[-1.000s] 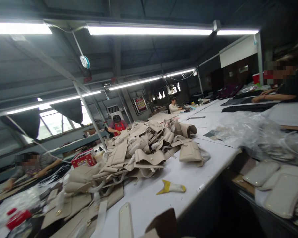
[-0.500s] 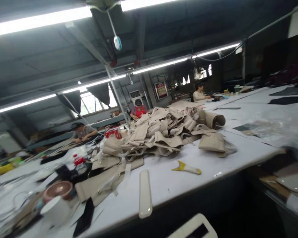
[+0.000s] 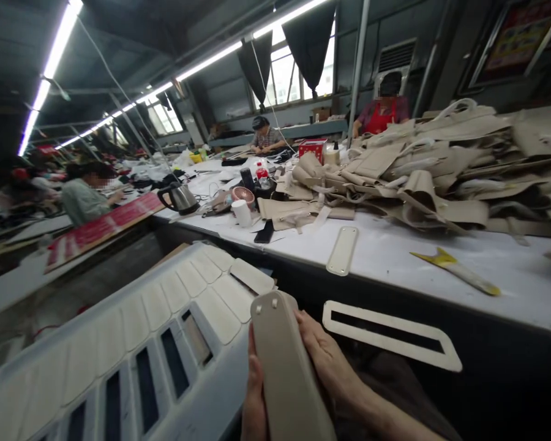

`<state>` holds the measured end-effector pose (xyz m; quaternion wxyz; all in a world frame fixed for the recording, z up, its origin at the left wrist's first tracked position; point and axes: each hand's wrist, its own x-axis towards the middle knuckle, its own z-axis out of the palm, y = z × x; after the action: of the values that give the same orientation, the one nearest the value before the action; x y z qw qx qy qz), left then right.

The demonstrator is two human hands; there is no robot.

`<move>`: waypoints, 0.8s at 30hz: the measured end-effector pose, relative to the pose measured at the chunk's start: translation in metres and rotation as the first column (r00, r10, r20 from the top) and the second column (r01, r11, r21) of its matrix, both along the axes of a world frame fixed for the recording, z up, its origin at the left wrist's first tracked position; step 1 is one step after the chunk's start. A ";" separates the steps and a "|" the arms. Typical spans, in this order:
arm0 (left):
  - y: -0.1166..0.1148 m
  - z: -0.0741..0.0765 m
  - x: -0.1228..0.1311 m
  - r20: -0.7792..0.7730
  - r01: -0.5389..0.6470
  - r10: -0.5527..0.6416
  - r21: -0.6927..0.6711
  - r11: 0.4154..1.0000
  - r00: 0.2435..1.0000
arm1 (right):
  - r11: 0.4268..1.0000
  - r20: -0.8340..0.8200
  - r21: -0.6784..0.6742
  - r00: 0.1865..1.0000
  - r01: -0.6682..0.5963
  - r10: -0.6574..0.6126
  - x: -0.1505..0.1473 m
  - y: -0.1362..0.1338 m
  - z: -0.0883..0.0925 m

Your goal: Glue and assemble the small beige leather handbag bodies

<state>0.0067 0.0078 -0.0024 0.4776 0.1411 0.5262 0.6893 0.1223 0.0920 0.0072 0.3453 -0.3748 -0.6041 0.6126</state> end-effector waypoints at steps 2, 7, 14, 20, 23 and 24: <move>0.002 0.000 0.001 0.000 -0.013 0.013 0.049 0.999 1.000 | 0.991 0.047 0.133 0.999 -0.026 0.019 0.004 -0.008 0.012; 0.001 0.003 -0.008 -0.281 -0.010 -0.001 -0.039 0.999 0.960 | 0.959 0.204 0.280 0.979 -0.049 -0.009 0.001 -0.018 0.031; 0.005 0.003 -0.002 -0.476 -0.130 0.078 -0.077 0.989 0.876 | 0.972 0.275 0.233 0.958 0.015 -0.081 -0.010 -0.012 0.032; 0.007 -0.003 0.013 -0.529 -0.194 0.166 0.002 0.981 0.832 | 0.968 0.175 0.246 0.980 0.046 -0.091 -0.002 -0.009 0.019; 0.017 0.014 -0.001 -0.572 -0.116 0.141 0.081 0.990 0.808 | 0.969 0.129 0.245 0.991 0.014 -0.047 0.001 -0.014 0.020; 0.021 0.023 -0.010 -0.585 -0.054 0.102 0.098 0.994 0.805 | 0.971 0.122 0.237 0.992 -0.014 -0.015 0.002 -0.016 0.022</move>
<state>-0.0037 0.0288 0.0207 0.2567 0.3440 0.6267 0.6504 0.1247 0.0764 0.0292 0.3501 -0.3680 -0.6929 0.5117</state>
